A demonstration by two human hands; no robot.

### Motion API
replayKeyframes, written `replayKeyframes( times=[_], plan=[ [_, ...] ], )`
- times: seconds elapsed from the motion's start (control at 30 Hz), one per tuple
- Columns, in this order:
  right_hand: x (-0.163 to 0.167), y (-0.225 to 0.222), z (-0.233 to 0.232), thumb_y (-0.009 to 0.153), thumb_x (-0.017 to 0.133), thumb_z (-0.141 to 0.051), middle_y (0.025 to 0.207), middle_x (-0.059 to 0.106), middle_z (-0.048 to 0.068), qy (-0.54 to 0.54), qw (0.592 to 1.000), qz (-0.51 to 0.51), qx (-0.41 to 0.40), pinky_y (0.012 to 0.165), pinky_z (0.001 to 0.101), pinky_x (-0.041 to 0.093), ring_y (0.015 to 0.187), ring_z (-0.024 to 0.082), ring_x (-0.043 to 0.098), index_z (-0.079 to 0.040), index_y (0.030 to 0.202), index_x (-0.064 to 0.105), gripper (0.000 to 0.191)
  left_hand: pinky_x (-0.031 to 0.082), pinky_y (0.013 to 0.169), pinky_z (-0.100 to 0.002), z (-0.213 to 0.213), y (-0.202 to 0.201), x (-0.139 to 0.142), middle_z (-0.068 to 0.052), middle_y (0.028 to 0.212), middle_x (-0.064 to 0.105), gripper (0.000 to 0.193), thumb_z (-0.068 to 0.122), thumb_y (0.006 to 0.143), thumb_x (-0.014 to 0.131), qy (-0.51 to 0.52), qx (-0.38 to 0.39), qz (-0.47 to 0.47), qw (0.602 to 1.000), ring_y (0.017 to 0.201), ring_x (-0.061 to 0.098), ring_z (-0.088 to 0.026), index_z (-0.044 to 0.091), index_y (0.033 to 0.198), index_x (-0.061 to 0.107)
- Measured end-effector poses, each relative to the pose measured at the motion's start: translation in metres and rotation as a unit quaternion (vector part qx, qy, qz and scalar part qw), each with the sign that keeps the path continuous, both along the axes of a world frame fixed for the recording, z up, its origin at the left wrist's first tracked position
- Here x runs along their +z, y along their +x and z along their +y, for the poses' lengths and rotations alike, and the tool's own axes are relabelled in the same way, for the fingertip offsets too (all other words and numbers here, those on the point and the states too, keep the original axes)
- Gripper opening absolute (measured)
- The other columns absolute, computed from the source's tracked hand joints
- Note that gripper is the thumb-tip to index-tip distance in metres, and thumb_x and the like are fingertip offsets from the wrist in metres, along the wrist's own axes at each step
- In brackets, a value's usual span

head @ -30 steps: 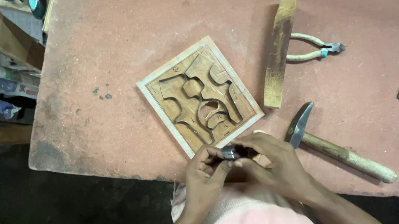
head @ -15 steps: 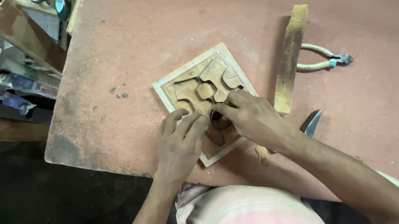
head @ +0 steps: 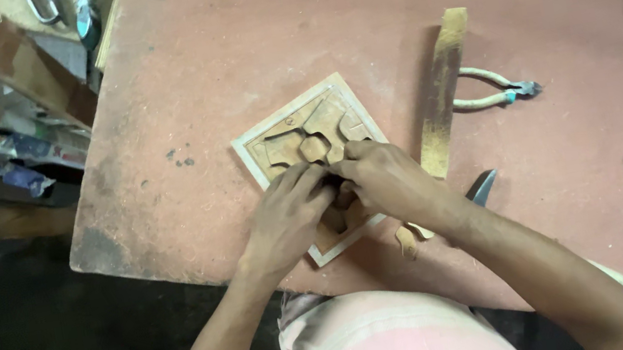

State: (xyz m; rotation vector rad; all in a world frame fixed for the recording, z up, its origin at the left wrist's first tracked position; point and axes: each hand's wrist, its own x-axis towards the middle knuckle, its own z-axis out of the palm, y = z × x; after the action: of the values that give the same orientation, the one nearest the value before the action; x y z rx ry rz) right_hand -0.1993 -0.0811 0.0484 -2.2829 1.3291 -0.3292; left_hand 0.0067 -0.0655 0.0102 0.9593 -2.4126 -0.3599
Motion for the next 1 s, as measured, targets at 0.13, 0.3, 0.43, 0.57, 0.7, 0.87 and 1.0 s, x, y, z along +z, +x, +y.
replayKeyframes(
  times=[0.13,0.3,0.43,0.57,0.7,0.87,1.0],
  plan=[
    [0.005,-0.014,0.013,0.081,0.073,-0.012,0.107,0.067,0.021,-0.007,0.994,-0.085,-0.073,0.085,0.0451,0.053,0.099,0.038,0.065,0.001,0.123,0.067,0.044,0.047,0.108,-0.047,-0.002,-0.006,-0.002,-0.016,0.124,0.064,0.027,0.007,0.078,0.059,-0.048,-0.003,-0.028,0.998,0.118,0.062,-0.034,0.003,0.102,0.072],
    [-0.012,-0.066,0.028,0.077,0.086,-0.042,0.121,0.063,0.034,-0.171,0.879,0.124,-0.428,0.078,0.047,0.052,0.104,0.043,0.064,0.008,0.135,0.059,0.082,0.051,0.099,-0.043,0.002,-0.002,-0.009,-0.016,0.124,0.066,0.032,0.005,0.08,0.061,-0.019,-0.001,-0.018,1.0,0.113,0.066,-0.034,0.001,0.109,0.071],
    [-0.037,-0.099,0.017,0.079,0.081,-0.037,0.104,0.072,0.02,0.026,0.908,0.0,-0.419,0.083,0.047,0.057,0.094,0.036,0.071,0.0,0.127,0.062,0.064,0.054,0.094,-0.043,-0.001,-0.002,-0.014,-0.016,0.123,0.066,0.03,0.006,0.08,0.062,-0.019,-0.02,-0.023,0.999,0.111,0.067,-0.034,0.001,0.109,0.071],
    [-0.038,-0.112,0.023,0.081,0.077,-0.032,0.093,0.071,0.015,0.122,0.877,-0.085,-0.457,0.069,0.0427,0.056,0.081,0.028,0.068,0.0,0.123,0.067,0.054,0.055,0.092,-0.042,-0.001,-0.004,-0.013,-0.017,0.121,0.066,0.031,0.003,0.082,0.061,0.005,-0.029,-0.064,0.997,0.109,0.068,-0.032,-0.001,0.111,0.07],
    [-0.026,-0.109,0.065,0.088,0.075,-0.027,0.102,0.065,0.008,0.206,0.718,-0.572,-0.339,0.066,0.0327,0.059,0.079,0.017,0.068,-0.001,0.133,0.058,0.055,0.054,0.094,-0.043,-0.001,-0.006,-0.014,-0.02,0.122,0.065,0.031,0.008,0.082,0.062,-0.053,-0.031,-0.073,0.995,0.108,0.067,-0.036,-0.004,0.109,0.069],
    [-0.036,-0.093,0.13,0.088,0.075,-0.026,0.092,0.066,0.015,0.166,0.726,-0.587,-0.319,0.056,0.0375,0.057,0.067,0.022,0.066,-0.005,0.132,0.049,0.055,0.054,0.097,-0.044,0.001,-0.001,-0.019,-0.021,0.123,0.065,0.029,0.005,0.082,0.061,-0.007,-0.029,-0.07,0.997,0.112,0.068,-0.038,-0.005,0.108,0.069],
    [-0.045,-0.088,0.157,0.096,0.068,-0.027,0.094,0.071,0.015,0.13,0.872,-0.309,-0.355,0.063,0.037,0.056,0.075,0.023,0.069,-0.002,0.125,0.058,0.039,0.054,0.099,-0.045,-0.001,0.003,-0.023,-0.023,0.127,0.065,0.027,0.006,0.084,0.06,-0.027,-0.025,-0.036,0.999,0.116,0.068,-0.039,-0.005,0.107,0.069]
  ],
)
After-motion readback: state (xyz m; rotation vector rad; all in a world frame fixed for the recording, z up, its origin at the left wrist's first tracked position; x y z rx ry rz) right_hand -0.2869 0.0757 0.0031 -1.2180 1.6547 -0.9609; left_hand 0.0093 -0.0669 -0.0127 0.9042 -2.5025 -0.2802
